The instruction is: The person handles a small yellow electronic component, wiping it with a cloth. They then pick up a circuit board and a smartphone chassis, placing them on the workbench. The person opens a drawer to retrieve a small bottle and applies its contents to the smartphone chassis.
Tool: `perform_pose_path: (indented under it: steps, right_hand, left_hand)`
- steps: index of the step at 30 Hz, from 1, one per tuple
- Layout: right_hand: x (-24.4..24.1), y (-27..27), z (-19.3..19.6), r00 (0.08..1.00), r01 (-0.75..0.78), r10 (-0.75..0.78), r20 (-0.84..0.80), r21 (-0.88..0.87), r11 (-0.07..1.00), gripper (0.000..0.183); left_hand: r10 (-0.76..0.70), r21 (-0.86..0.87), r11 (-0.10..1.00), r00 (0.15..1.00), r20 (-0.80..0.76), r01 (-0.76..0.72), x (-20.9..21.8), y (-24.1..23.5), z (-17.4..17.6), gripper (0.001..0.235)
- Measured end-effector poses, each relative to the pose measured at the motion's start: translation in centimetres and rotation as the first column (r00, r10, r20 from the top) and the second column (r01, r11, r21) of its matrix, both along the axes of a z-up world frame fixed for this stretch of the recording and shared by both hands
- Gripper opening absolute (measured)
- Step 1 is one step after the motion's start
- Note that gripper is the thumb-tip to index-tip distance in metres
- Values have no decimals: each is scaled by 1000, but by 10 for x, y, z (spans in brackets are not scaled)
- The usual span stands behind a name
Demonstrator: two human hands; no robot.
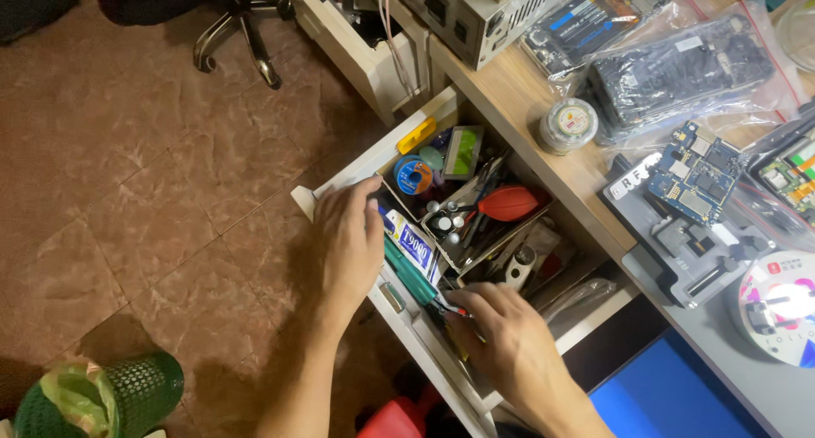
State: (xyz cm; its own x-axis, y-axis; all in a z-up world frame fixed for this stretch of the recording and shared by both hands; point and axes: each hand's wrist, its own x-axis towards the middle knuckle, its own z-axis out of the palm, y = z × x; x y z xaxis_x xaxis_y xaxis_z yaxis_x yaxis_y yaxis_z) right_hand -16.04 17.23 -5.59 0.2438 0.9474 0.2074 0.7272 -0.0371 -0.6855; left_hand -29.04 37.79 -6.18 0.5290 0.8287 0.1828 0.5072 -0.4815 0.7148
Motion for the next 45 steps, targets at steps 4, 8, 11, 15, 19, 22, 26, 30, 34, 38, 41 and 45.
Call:
perform_pose_path:
  steps: [4,8,11,15,19,22,26,30,34,38,41,45]
  right_hand:
    - [-15,19,-45,994,-72,85,69,-172,982,42]
    - [-19,36,-70,991,-57,80,107,-203,978,46]
    - [-22,39,-62,994,26,15,105,-384,923,57]
    - [-13,21,-27,987,89,-135,-86,-406,909,51]
    - [4,0,4,927,189,-296,-230,-397,898,37]
    - [15,-13,21,899,298,-370,-236,-291,909,29]
    - [26,-27,38,872,441,-468,-141,-185,878,25]
    - [23,-31,52,825,491,-533,-186,-231,840,25]
    - [24,-39,43,849,478,-505,-158,-181,860,24]
    - [23,-42,39,868,440,-469,-165,-183,879,24]
    - [18,-42,40,909,358,-386,-155,-182,916,29]
    - [6,-48,22,943,301,-315,-104,-131,945,29]
  left_hand:
    - [-170,166,955,912,-373,246,-9,6,-17,48]
    - [-167,183,952,918,-359,245,-6,7,-15,7]
    - [-29,180,982,982,-185,62,-5,17,-31,10]
    - [102,158,984,983,-152,-78,-16,27,4,8]
    - [103,297,951,994,-31,-89,-23,41,-12,14]
    - [103,252,963,994,-31,-92,-23,39,-10,16]
    - [65,167,984,998,-20,-60,-19,36,-6,19]
    - [40,143,989,997,-68,-30,-15,27,1,22]
    - [27,187,982,993,-112,-6,-14,17,11,14]
    - [-96,0,995,947,-307,101,-12,7,31,11]
    - [-320,-47,945,889,-328,323,-15,8,5,35]
    - [-299,31,933,818,-491,359,-9,1,-15,40]
